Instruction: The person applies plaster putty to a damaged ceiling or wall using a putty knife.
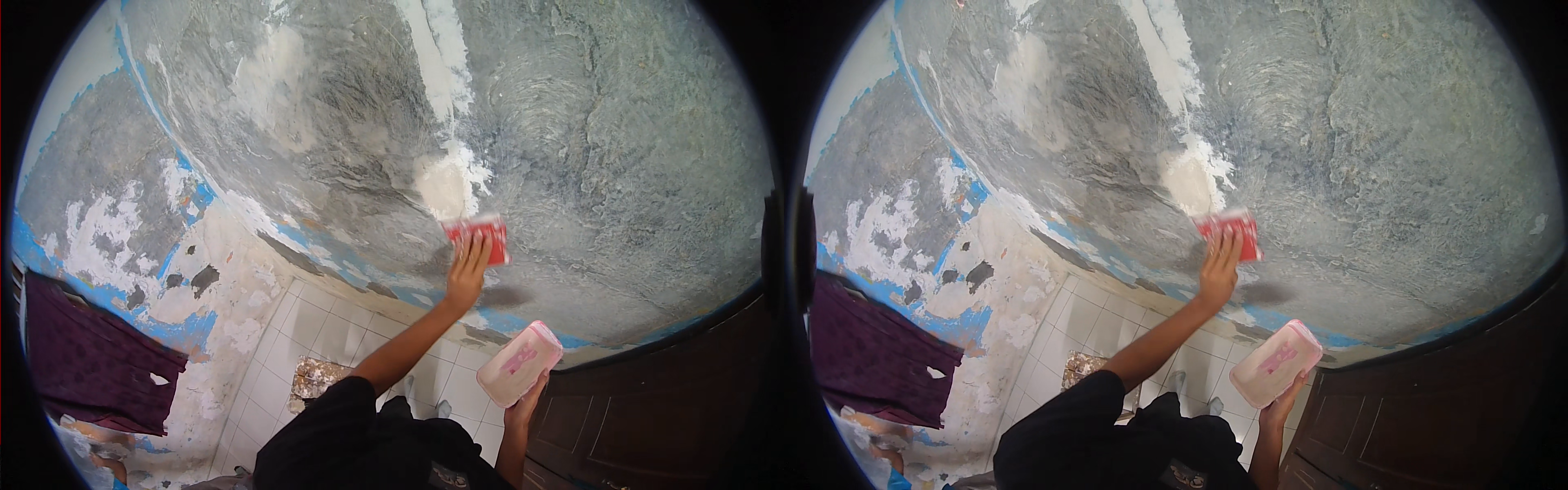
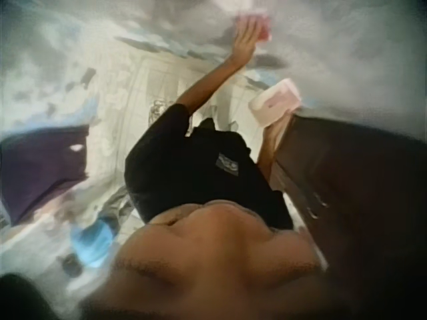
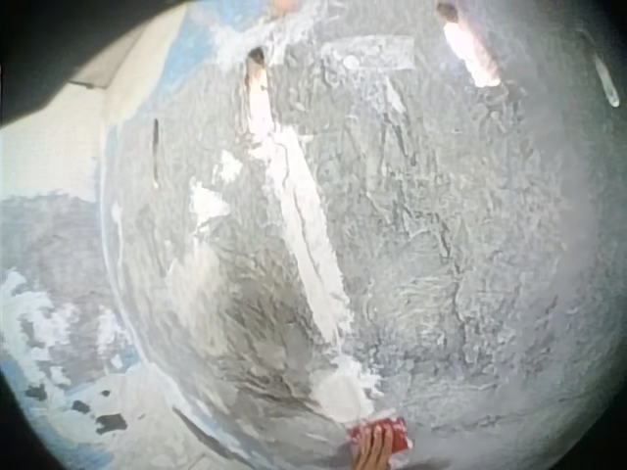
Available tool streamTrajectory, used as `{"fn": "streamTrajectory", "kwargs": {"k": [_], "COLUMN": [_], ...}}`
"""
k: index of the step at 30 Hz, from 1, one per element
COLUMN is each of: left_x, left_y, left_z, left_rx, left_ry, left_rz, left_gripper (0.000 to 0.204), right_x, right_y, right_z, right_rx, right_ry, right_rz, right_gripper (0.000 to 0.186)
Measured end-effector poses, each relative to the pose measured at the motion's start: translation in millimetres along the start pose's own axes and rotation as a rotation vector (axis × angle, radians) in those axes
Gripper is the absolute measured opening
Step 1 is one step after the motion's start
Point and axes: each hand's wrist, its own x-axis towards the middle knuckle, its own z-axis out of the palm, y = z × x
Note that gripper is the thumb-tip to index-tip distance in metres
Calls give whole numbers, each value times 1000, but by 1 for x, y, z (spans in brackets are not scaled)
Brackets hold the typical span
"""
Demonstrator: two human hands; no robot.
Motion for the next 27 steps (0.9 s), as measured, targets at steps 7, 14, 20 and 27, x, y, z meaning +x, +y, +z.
{"fn": "streamTrajectory", "kwargs": {"k": [7, 14, 20, 27], "left_x": [-91, 16, 77, 47], "left_y": [5, -111, -119, -26], "left_z": [-50, -108, -98, -6], "left_rx": [-358, -205, -355, 2], "left_ry": [-229, 456, 536, 215], "left_rz": [-178, -741, -531, -66], "left_gripper": [73, 59, 66, 71], "right_x": [-4, -14, -17, -10], "right_y": [-12, -15, -9, -5], "right_z": [-11, -19, -15, 2], "right_rx": [-19, -8, -33, 1], "right_ry": [-47, -86, -60, -46], "right_rz": [-33, -6, -12, -34], "right_gripper": [63, 64, 66, 64]}}
